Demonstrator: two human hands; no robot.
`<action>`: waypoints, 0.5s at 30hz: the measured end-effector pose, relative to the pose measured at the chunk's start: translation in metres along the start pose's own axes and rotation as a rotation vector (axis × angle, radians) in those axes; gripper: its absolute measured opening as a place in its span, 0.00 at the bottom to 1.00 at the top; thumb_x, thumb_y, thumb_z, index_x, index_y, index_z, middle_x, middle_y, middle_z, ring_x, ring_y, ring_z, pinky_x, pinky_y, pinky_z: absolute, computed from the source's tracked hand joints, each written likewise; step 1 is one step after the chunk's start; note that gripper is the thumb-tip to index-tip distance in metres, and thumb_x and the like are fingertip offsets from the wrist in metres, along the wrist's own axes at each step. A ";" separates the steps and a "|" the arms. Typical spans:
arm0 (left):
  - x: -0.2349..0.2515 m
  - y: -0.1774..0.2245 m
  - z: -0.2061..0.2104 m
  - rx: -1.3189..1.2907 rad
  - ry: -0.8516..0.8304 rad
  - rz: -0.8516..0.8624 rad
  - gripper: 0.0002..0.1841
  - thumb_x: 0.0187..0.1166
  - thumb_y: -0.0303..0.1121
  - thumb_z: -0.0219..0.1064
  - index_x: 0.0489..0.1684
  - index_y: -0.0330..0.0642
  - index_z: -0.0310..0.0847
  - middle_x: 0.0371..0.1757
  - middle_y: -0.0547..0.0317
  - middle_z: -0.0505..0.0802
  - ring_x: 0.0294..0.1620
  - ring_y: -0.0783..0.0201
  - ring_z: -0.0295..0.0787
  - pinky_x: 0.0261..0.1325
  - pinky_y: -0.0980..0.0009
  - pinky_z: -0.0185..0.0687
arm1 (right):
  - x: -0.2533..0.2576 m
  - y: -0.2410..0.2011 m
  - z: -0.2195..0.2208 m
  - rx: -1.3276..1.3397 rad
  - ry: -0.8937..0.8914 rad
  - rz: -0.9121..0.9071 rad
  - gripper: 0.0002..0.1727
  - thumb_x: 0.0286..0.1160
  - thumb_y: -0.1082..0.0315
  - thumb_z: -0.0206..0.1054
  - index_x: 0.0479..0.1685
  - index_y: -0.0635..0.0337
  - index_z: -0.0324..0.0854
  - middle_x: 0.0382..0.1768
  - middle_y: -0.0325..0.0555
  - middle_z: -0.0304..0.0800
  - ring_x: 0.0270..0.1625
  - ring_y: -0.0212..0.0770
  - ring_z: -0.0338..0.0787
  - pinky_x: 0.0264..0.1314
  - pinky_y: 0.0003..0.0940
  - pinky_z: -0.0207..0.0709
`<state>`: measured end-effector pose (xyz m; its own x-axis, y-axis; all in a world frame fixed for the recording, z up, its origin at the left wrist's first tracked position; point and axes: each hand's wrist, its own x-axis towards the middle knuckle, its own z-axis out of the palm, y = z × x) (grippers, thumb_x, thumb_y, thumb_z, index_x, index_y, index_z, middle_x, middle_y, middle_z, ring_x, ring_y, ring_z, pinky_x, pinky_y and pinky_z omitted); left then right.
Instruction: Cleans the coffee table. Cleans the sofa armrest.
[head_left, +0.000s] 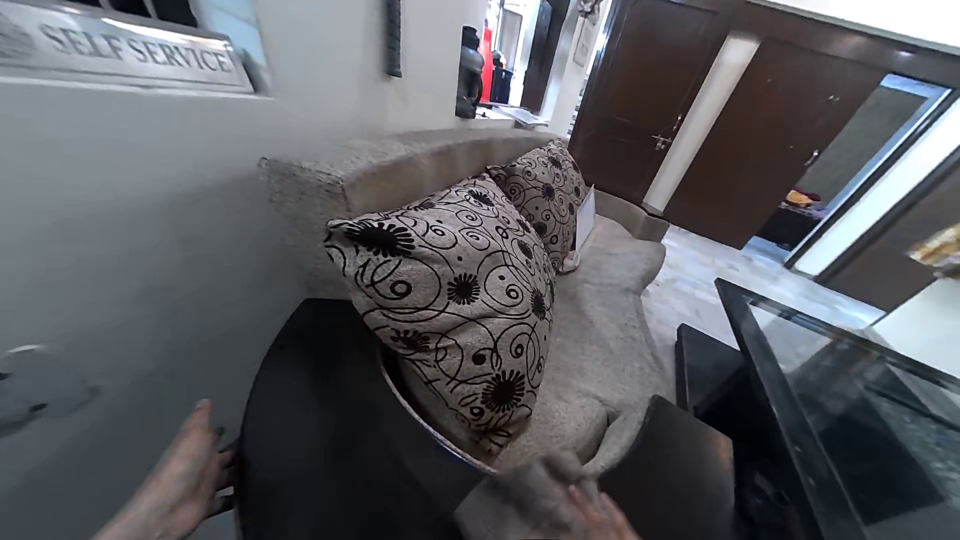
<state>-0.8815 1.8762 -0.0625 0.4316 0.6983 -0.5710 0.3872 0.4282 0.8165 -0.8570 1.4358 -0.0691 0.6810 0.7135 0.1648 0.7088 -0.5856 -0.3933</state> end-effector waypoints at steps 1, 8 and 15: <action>0.001 -0.001 0.000 0.002 -0.003 0.006 0.44 0.88 0.68 0.28 0.93 0.41 0.45 0.84 0.30 0.66 0.76 0.38 0.69 0.68 0.38 0.66 | -0.004 0.017 -0.014 -0.010 0.001 0.101 0.24 0.80 0.69 0.59 0.74 0.57 0.83 0.80 0.65 0.76 0.85 0.70 0.70 0.86 0.74 0.52; -0.003 -0.001 0.003 0.031 0.016 0.035 0.43 0.89 0.66 0.28 0.93 0.40 0.44 0.83 0.27 0.67 0.75 0.35 0.70 0.67 0.37 0.67 | 0.021 0.153 -0.076 -0.180 0.208 0.549 0.25 0.84 0.67 0.53 0.79 0.55 0.79 0.79 0.63 0.77 0.85 0.67 0.70 0.87 0.68 0.54; 0.003 -0.002 0.004 -0.004 0.027 0.032 0.44 0.88 0.67 0.32 0.93 0.39 0.47 0.84 0.27 0.65 0.78 0.33 0.67 0.69 0.34 0.64 | 0.044 0.118 -0.052 -0.135 0.218 0.458 0.25 0.82 0.71 0.53 0.76 0.59 0.81 0.78 0.62 0.79 0.88 0.68 0.66 0.92 0.70 0.39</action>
<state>-0.8775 1.8755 -0.0661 0.4216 0.7271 -0.5418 0.3702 0.4075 0.8348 -0.7336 1.3786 -0.0614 0.9389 0.2849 0.1930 0.3373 -0.8732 -0.3517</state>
